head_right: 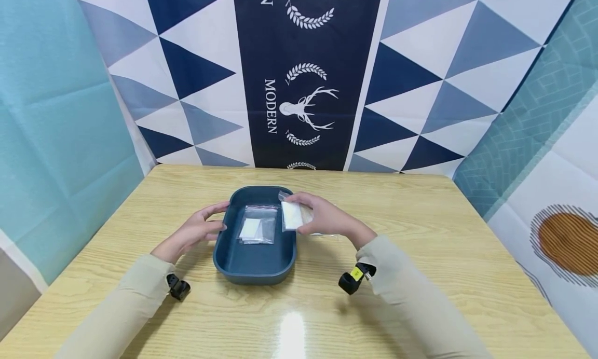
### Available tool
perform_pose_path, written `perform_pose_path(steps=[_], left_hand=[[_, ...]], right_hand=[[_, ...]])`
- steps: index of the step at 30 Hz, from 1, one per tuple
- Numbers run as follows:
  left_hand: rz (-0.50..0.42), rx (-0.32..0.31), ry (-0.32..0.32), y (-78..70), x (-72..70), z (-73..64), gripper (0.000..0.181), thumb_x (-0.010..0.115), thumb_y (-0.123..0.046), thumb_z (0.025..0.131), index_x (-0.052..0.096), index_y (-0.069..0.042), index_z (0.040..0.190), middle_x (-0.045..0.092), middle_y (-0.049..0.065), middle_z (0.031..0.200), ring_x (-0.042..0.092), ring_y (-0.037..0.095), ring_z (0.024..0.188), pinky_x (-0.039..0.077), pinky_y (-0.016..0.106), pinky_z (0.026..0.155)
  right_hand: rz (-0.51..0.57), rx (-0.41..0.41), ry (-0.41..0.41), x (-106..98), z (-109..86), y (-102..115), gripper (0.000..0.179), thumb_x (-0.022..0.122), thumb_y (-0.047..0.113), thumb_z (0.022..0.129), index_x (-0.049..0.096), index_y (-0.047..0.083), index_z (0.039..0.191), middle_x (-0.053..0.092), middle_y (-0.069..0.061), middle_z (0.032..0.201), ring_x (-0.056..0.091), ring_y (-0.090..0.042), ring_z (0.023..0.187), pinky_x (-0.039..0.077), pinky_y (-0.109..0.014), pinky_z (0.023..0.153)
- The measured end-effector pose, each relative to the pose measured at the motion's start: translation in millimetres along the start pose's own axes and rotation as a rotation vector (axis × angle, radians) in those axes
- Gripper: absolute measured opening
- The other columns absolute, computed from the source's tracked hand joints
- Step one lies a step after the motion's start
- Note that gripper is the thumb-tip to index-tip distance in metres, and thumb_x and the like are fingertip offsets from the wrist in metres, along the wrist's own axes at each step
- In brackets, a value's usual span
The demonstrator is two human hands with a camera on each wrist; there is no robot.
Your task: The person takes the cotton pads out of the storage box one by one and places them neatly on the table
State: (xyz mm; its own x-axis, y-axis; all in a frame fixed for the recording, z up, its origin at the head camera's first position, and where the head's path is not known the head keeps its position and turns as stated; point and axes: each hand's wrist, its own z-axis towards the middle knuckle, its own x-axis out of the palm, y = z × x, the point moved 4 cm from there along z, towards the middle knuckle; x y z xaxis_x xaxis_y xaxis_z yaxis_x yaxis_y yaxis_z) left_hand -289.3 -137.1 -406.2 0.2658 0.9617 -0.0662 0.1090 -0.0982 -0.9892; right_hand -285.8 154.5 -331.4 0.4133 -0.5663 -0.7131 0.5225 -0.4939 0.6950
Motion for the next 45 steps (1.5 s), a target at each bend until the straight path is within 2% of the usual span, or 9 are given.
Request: perform_pose_path(steps=[10, 15, 24, 33, 38, 45], left_hand=[[-0.006, 0.019, -0.006, 0.0, -0.9, -0.5, 0.067, 0.055, 0.006, 0.084, 0.032, -0.009, 0.145, 0.030, 0.014, 0.145, 0.058, 0.033, 0.099, 0.051, 0.042, 0.082], [0.001, 0.013, -0.015, 0.7, -2.2, -0.9, 0.068, 0.056, 0.004, 0.083, 0.033, -0.010, 0.145, 0.030, 0.014, 0.145, 0.057, 0.033, 0.101, 0.052, 0.041, 0.082], [-0.013, 0.006, 0.003, -2.9, -1.4, -2.6, 0.068, 0.055, 0.005, 0.084, 0.029, -0.009, 0.146, 0.026, 0.015, 0.147, 0.055, 0.037, 0.104, 0.050, 0.044, 0.084], [-0.014, 0.009, -0.009, -1.6, -1.4, -2.5, 0.067, 0.056, 0.004, 0.084, 0.033, -0.010, 0.145, 0.030, 0.014, 0.145, 0.059, 0.033, 0.100, 0.052, 0.041, 0.082], [-0.024, 0.009, -0.004, -2.8, -1.3, -3.4, 0.067, 0.056, 0.004, 0.085, 0.031, -0.010, 0.145, 0.028, 0.014, 0.146, 0.057, 0.035, 0.101, 0.052, 0.041, 0.082], [-0.032, 0.009, 0.003, -3.0, -0.2, -1.8, 0.067, 0.055, 0.005, 0.085, 0.031, -0.009, 0.146, 0.027, 0.015, 0.147, 0.058, 0.033, 0.099, 0.051, 0.044, 0.083]], right_hand=[[-0.037, 0.005, -0.036, 1, -21.8, -12, 0.065, 0.073, 0.006, 0.072, 0.049, 0.009, 0.132, 0.050, -0.011, 0.129, 0.048, -0.024, 0.092, 0.042, -0.036, 0.073], [-0.064, 0.020, -0.062, 3, -34.9, -23, 0.063, 0.074, 0.007, 0.071, 0.050, 0.011, 0.130, 0.048, -0.012, 0.132, 0.048, -0.024, 0.094, 0.042, -0.034, 0.073], [-0.042, 0.044, -0.091, 2, -53.4, -38, 0.066, 0.073, 0.003, 0.070, 0.050, 0.011, 0.132, 0.048, -0.013, 0.131, 0.046, -0.026, 0.099, 0.040, -0.034, 0.076], [0.003, 0.069, -0.130, -7, -68.6, -57, 0.065, 0.073, 0.002, 0.071, 0.049, 0.008, 0.132, 0.049, -0.014, 0.129, 0.047, -0.025, 0.093, 0.042, -0.029, 0.074], [0.030, 0.076, -0.139, -15, -74.6, -67, 0.065, 0.074, 0.004, 0.073, 0.048, 0.008, 0.133, 0.048, -0.016, 0.128, 0.047, -0.026, 0.092, 0.043, -0.030, 0.072], [-0.004, 0.113, -0.165, -26, -82.2, -87, 0.065, 0.074, 0.004, 0.073, 0.048, 0.009, 0.133, 0.048, -0.015, 0.129, 0.047, -0.025, 0.096, 0.043, -0.030, 0.076]])
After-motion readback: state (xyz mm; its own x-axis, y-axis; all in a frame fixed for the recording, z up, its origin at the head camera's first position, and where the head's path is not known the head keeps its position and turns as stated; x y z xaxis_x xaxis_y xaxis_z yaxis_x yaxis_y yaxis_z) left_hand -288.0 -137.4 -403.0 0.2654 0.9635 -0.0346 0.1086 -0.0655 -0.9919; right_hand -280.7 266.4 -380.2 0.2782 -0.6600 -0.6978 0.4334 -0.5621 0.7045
